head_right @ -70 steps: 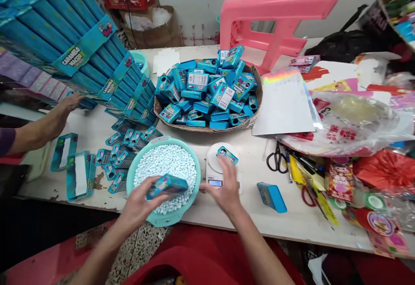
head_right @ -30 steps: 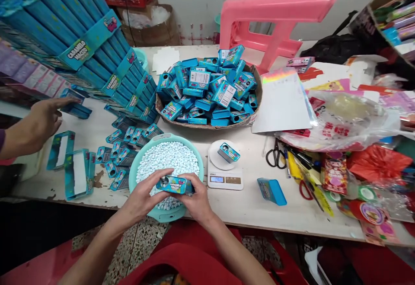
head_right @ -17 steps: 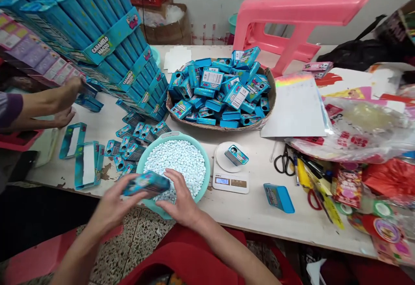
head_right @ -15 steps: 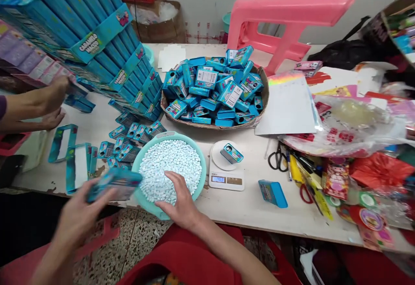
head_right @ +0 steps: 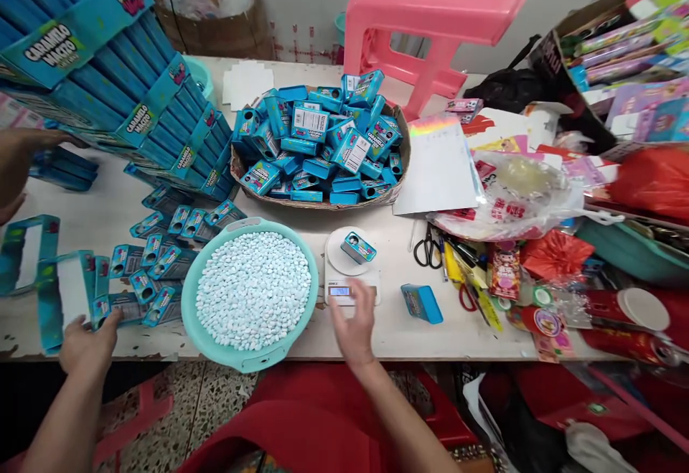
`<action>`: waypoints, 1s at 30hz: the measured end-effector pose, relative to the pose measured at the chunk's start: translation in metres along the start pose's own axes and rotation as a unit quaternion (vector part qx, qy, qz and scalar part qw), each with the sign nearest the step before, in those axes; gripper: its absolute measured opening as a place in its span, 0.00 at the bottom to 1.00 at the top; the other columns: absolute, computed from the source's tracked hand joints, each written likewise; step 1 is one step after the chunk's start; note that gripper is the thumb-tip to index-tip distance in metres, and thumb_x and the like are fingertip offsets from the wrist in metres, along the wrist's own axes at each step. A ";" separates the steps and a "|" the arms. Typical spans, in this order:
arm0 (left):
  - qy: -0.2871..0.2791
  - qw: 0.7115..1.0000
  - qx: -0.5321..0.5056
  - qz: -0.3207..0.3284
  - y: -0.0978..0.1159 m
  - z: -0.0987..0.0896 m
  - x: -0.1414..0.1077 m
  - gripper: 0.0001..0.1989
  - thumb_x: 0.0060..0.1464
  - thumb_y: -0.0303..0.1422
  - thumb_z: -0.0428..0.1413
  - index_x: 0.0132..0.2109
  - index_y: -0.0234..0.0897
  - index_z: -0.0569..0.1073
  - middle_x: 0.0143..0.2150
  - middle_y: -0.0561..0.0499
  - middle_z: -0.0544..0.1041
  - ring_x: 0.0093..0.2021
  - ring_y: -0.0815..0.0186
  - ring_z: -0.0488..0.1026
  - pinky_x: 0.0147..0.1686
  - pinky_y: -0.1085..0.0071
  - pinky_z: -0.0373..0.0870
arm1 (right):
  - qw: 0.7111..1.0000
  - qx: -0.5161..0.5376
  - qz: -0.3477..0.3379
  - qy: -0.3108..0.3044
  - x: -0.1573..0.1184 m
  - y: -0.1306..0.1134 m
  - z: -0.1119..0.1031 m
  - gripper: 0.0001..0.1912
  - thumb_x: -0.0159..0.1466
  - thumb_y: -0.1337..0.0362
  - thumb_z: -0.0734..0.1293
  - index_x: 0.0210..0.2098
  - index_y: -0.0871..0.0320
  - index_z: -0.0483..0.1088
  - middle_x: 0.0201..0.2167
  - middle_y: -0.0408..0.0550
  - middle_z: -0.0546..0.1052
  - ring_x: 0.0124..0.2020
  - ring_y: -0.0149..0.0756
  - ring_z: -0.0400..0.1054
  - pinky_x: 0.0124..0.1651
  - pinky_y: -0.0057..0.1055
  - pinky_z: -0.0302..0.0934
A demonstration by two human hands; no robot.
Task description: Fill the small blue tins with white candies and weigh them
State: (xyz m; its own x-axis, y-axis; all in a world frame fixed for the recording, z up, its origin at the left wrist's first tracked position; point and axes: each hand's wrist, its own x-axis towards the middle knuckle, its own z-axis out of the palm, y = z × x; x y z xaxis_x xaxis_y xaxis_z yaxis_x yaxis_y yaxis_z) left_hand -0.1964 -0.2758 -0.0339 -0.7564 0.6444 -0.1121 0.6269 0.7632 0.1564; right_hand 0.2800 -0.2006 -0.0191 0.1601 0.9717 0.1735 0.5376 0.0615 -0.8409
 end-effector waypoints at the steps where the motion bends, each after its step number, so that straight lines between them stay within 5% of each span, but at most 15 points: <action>1: 0.035 0.999 0.007 -0.010 0.007 -0.005 -0.003 0.28 0.47 0.52 0.47 0.51 0.40 0.61 0.40 0.45 0.75 0.46 0.42 0.70 0.35 0.49 0.69 | 0.998 -0.030 0.012 0.063 0.012 0.010 -0.002 0.26 0.58 0.60 0.68 0.54 0.58 0.63 0.52 0.59 0.65 0.54 0.48 0.60 0.50 0.45 0.61; 3: 0.120 0.993 -0.002 -0.017 0.034 -0.011 -0.018 0.28 0.50 0.51 0.48 0.52 0.38 0.63 0.49 0.44 0.72 0.52 0.42 0.66 0.44 0.50 0.66 | 0.991 -0.056 0.036 0.120 0.037 0.033 -0.002 0.35 0.56 0.57 0.70 0.59 0.60 0.57 0.58 0.62 0.58 0.60 0.51 0.52 0.54 0.47 0.58; 5: 0.132 0.984 -0.084 0.083 0.080 -0.007 -0.045 0.23 0.54 0.47 0.47 0.50 0.36 0.67 0.49 0.44 0.71 0.50 0.49 0.68 0.47 0.54 0.66 | 0.991 -0.054 0.059 0.107 0.060 0.055 0.000 0.38 0.54 0.54 0.71 0.59 0.60 0.56 0.57 0.61 0.61 0.59 0.50 0.54 0.56 0.48 0.55; 9: -0.065 0.914 -0.201 0.345 0.187 0.032 -0.110 0.17 0.58 0.43 0.47 0.46 0.37 0.70 0.45 0.46 0.73 0.47 0.59 0.69 0.47 0.62 0.67 | 0.995 -0.006 0.093 0.040 0.087 0.072 0.006 0.24 0.55 0.53 0.69 0.47 0.59 0.67 0.43 0.52 0.73 0.46 0.43 0.66 0.52 0.44 0.59; 13: -0.124 0.874 -0.113 0.456 0.234 0.067 -0.138 0.14 0.57 0.42 0.49 0.45 0.40 0.71 0.46 0.45 0.72 0.47 0.58 0.67 0.45 0.62 0.64 | 1.000 -0.002 0.021 0.023 0.078 0.035 -0.005 0.19 0.55 0.55 0.70 0.44 0.57 0.70 0.39 0.49 0.73 0.43 0.41 0.67 0.48 0.40 0.61; 17: -0.145 0.915 -0.195 0.321 0.232 0.075 -0.124 0.11 0.55 0.39 0.51 0.29 0.38 0.69 0.28 0.48 0.69 0.33 0.62 0.67 0.33 0.69 0.61 | 0.997 0.022 -0.050 -0.047 0.051 -0.018 -0.019 0.16 0.58 0.59 0.70 0.45 0.54 0.69 0.40 0.48 0.73 0.42 0.40 0.68 0.45 0.37 0.63; 20: -0.184 0.907 -0.342 0.163 0.234 0.062 -0.110 0.15 0.52 0.41 0.52 0.23 0.38 0.62 0.20 0.54 0.62 0.22 0.69 0.61 0.23 0.73 0.56 | 0.990 0.018 -0.095 -0.105 0.035 -0.041 -0.017 0.16 0.58 0.60 0.70 0.46 0.54 0.68 0.39 0.48 0.74 0.41 0.40 0.68 0.44 0.37 0.63; 22: -0.231 0.850 -0.470 0.054 0.240 0.043 -0.107 0.16 0.52 0.43 0.51 0.24 0.38 0.60 0.19 0.56 0.60 0.17 0.72 0.56 0.19 0.74 0.52 | 0.982 0.000 -0.129 -0.137 0.029 -0.048 -0.012 0.16 0.59 0.60 0.70 0.46 0.54 0.68 0.39 0.49 0.74 0.40 0.41 0.68 0.42 0.37 0.62; 26: -0.304 0.627 -0.712 -0.086 0.256 -0.008 -0.121 0.14 0.50 0.40 0.54 0.26 0.38 0.60 0.18 0.59 0.58 0.15 0.75 0.53 0.15 0.77 0.48 | 0.962 -0.041 -0.183 -0.196 0.022 -0.062 0.003 0.15 0.60 0.60 0.69 0.45 0.56 0.69 0.37 0.50 0.75 0.39 0.42 0.67 0.40 0.37 0.59; 28: -0.282 0.581 -0.759 -0.077 0.265 -0.027 -0.134 0.13 0.50 0.38 0.55 0.25 0.37 0.61 0.18 0.58 0.59 0.15 0.75 0.56 0.15 0.77 0.51 | 0.956 -0.053 -0.199 -0.211 0.019 -0.070 0.011 0.14 0.60 0.60 0.69 0.44 0.57 0.69 0.36 0.50 0.75 0.39 0.42 0.67 0.39 0.37 0.58; 30: -0.233 0.581 -0.778 -0.053 0.271 -0.036 -0.145 0.13 0.51 0.37 0.54 0.24 0.36 0.62 0.18 0.57 0.62 0.18 0.74 0.61 0.18 0.76 0.58 | 0.953 -0.055 -0.204 -0.217 0.018 -0.077 0.018 0.14 0.60 0.60 0.69 0.44 0.57 0.69 0.35 0.49 0.75 0.38 0.42 0.66 0.39 0.36 0.57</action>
State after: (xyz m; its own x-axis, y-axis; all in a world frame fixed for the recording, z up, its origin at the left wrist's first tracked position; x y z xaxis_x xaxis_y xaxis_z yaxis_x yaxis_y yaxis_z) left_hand 0.0765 -0.1636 0.0602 -0.4151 0.8180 -0.3982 -0.6200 0.0659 0.7818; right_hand 0.2264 -0.1842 0.0396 -0.4257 0.8762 0.2258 0.5688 0.4532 -0.6863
